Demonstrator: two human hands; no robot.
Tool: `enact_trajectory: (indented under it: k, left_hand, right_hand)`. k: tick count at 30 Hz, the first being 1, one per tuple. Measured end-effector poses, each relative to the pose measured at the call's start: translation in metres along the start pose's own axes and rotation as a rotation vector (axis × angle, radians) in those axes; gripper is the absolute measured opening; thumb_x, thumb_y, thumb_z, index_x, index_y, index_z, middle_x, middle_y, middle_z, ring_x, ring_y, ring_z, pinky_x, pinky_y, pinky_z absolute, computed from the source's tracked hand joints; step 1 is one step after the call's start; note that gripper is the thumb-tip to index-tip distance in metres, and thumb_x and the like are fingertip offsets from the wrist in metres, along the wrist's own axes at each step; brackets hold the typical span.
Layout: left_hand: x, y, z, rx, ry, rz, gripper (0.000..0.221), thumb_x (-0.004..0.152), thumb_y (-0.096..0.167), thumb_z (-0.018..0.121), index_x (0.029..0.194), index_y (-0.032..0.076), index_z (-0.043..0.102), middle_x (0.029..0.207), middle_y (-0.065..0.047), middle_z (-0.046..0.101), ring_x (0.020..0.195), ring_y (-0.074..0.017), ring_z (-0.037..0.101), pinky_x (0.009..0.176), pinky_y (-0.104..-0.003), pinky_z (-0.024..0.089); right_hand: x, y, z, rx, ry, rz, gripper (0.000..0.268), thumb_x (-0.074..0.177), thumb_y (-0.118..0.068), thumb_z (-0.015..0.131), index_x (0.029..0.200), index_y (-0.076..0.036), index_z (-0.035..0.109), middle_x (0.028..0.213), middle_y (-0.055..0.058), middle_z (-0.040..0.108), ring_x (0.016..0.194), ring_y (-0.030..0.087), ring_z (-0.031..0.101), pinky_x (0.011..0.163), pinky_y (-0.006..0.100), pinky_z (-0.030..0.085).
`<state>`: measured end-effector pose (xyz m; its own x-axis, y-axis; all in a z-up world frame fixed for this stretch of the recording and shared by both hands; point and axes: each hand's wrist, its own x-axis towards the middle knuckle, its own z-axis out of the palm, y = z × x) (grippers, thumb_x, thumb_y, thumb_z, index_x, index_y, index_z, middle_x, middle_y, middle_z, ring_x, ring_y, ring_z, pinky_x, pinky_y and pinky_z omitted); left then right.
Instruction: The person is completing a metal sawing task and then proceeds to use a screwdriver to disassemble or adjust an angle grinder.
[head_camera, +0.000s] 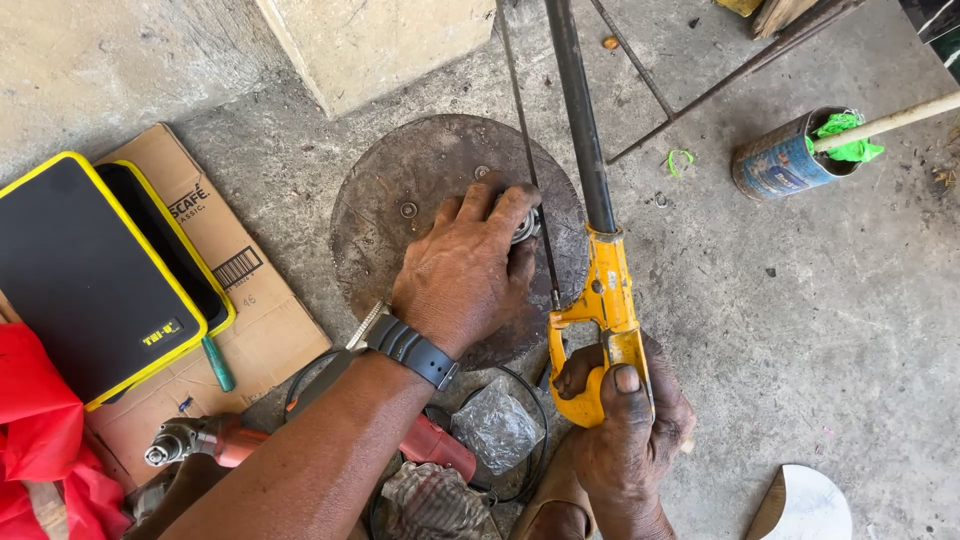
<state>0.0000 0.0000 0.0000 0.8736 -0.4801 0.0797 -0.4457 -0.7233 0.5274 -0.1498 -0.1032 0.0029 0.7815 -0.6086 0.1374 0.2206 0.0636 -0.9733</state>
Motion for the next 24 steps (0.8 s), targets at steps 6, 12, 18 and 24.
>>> enact_trajectory:
  k: [6,12,18,24]
  left_hand:
    - [0.001,0.002,-0.003,-0.004,-0.027,-0.011,0.042,0.093,0.031,0.063,0.133,0.024,0.054,0.136,-0.009,0.057,0.106,-0.0405,0.061,0.069,-0.06,0.058]
    - [0.001,0.004,-0.003,0.001,-0.014,-0.01,0.044,0.09,0.03,0.065,0.133,0.024,0.055,0.131,-0.009,0.058,0.105,-0.0405,0.062,0.066,-0.061,0.059]
    - [0.002,0.004,-0.003,-0.015,-0.04,-0.015,0.043,0.091,0.03,0.062,0.134,0.024,0.055,0.133,-0.01,0.058,0.106,-0.041,0.061,0.071,-0.062,0.058]
    - [0.003,0.003,-0.002,-0.055,-0.039,-0.036,0.041,0.094,0.03,0.062,0.133,0.024,0.054,0.137,-0.008,0.056,0.107,-0.0407,0.061,0.069,-0.061,0.058]
  right_hand:
    - [-0.001,-0.002,0.002,-0.029,0.011,-0.01,0.044,0.098,-0.044,0.061,0.089,-0.001,0.059,0.063,0.011,0.058,0.056,0.019,0.056,0.055,0.033,0.047]
    - [-0.011,-0.005,-0.006,-0.047,0.009,-0.004,0.042,0.1,-0.041,0.06,0.092,0.001,0.059,0.066,0.013,0.06,0.058,0.02,0.058,0.054,0.032,0.048]
    - [-0.008,-0.012,-0.009,-0.156,-0.076,-0.106,0.036,0.105,-0.037,0.053,0.091,-0.004,0.06,0.065,0.008,0.061,0.056,0.017,0.06,0.053,0.028,0.05]
    - [0.001,0.0,-0.016,-0.114,-0.149,-0.065,0.04,0.108,-0.044,0.054,0.097,-0.007,0.064,0.07,0.004,0.066,0.056,0.011,0.06,0.051,0.026,0.05]
